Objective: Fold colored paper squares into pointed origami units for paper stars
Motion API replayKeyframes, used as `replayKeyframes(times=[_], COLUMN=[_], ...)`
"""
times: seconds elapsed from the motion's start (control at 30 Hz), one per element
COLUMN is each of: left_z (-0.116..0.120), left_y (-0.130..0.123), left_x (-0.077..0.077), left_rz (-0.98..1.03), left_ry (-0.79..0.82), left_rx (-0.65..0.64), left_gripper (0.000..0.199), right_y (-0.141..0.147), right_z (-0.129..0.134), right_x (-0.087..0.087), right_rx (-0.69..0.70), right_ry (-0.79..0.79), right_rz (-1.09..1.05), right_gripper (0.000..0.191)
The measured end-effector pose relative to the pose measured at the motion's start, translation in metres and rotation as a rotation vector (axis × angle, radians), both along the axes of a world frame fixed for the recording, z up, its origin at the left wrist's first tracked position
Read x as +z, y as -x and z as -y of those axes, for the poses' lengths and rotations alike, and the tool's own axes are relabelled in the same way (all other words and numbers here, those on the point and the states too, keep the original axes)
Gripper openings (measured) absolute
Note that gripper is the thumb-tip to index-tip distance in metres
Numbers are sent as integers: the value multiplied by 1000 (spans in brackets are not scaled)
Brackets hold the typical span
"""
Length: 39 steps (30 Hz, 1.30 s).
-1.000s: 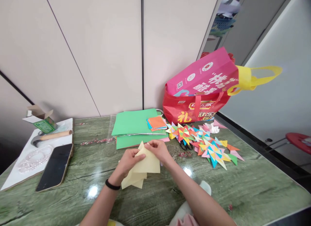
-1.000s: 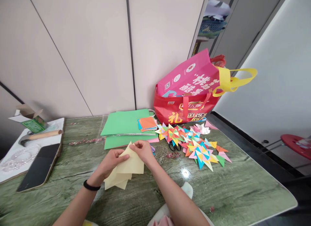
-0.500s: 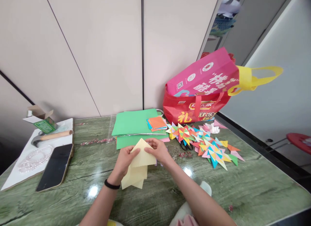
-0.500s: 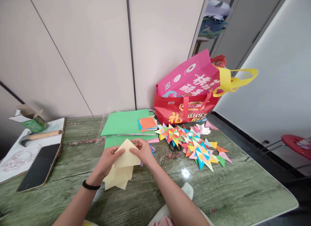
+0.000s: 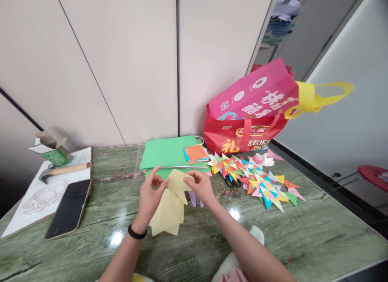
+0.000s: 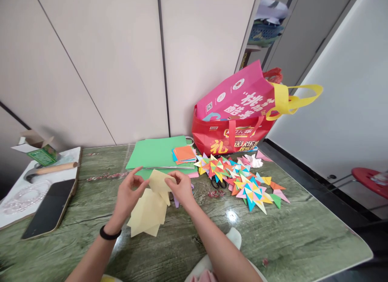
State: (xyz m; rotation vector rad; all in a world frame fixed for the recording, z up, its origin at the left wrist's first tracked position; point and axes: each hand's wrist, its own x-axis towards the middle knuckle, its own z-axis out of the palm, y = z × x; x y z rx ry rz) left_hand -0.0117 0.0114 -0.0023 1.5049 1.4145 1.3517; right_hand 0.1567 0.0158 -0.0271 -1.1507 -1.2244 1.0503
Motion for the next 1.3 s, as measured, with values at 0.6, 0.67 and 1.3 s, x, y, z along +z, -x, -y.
replayKeyframes(times=[0.6, 0.67, 1.3], left_z=[5, 4, 8], left_y=[-5, -3, -5], left_x=[4, 5, 7], left_rz=[80, 98, 109], left_ry=[131, 129, 135], left_rx=[-154, -146, -158], left_gripper=[16, 16, 15], right_y=[1, 1, -5], right_z=[7, 7, 1], right_x=[-5, -3, 10], right_rx=[-133, -119, 80], right_ry=[-585, -587, -38], right_rz=[390, 350, -54], right_gripper=[19, 16, 23])
